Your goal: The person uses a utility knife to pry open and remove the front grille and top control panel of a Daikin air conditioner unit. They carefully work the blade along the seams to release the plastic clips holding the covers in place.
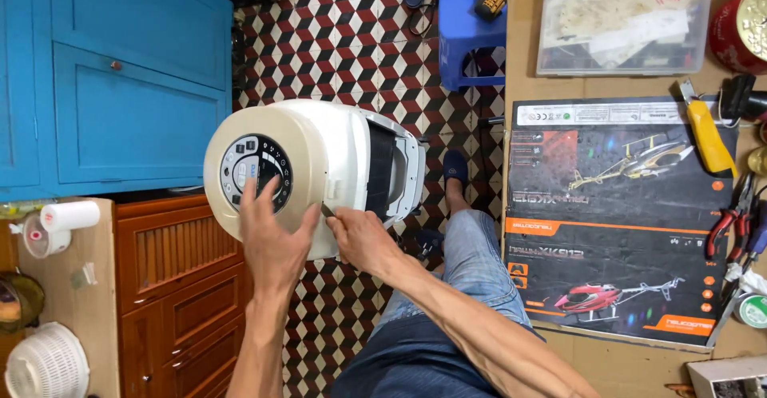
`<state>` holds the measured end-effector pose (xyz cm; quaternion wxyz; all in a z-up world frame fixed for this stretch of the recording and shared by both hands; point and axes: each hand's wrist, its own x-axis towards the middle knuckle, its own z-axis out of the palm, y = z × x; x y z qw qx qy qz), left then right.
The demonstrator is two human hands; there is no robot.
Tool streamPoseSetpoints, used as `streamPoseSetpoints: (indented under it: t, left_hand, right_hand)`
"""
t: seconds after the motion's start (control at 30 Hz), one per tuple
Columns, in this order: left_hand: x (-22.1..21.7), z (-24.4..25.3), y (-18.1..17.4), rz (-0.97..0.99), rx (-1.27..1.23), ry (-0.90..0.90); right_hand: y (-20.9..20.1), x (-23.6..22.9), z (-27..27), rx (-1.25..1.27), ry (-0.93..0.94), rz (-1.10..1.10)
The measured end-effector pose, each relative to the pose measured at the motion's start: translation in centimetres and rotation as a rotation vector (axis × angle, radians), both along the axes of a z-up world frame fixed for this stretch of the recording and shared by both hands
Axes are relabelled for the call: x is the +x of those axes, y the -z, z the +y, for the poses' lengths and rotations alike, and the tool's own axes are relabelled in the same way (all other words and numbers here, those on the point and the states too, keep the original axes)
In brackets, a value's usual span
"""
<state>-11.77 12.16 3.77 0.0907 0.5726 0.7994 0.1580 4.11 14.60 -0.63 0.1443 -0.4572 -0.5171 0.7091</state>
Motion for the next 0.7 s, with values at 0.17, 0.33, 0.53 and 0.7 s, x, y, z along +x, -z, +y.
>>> streamPoseSetpoints:
  t: [0.17, 0.33, 0.53, 0.7]
  left_hand:
    - [0.3, 4.1, -0.3, -0.035, -0.136, 0.093]
    - [0.4, 4.4, -1.6, -0.005, -0.14, 0.173]
    - [-1.5, 5.6, -4.3, -0.516, 0.026, -0.01]
    - [-5.1, 1.4, -11.2, -0.242, 0.412, -0.037]
  right_hand:
    - [-0.3, -0.5, -0.5, 0.187, 0.068, -0.03]
    - [0.0, -0.5, -0.5, 0.18, 0.095, 0.064]
    - [-7.7, -1.7, 1.3, 0.206, 0.044, 0.208]
    - [-6.8, 2.6, 1.8, 0.078, -0.039, -0.048]
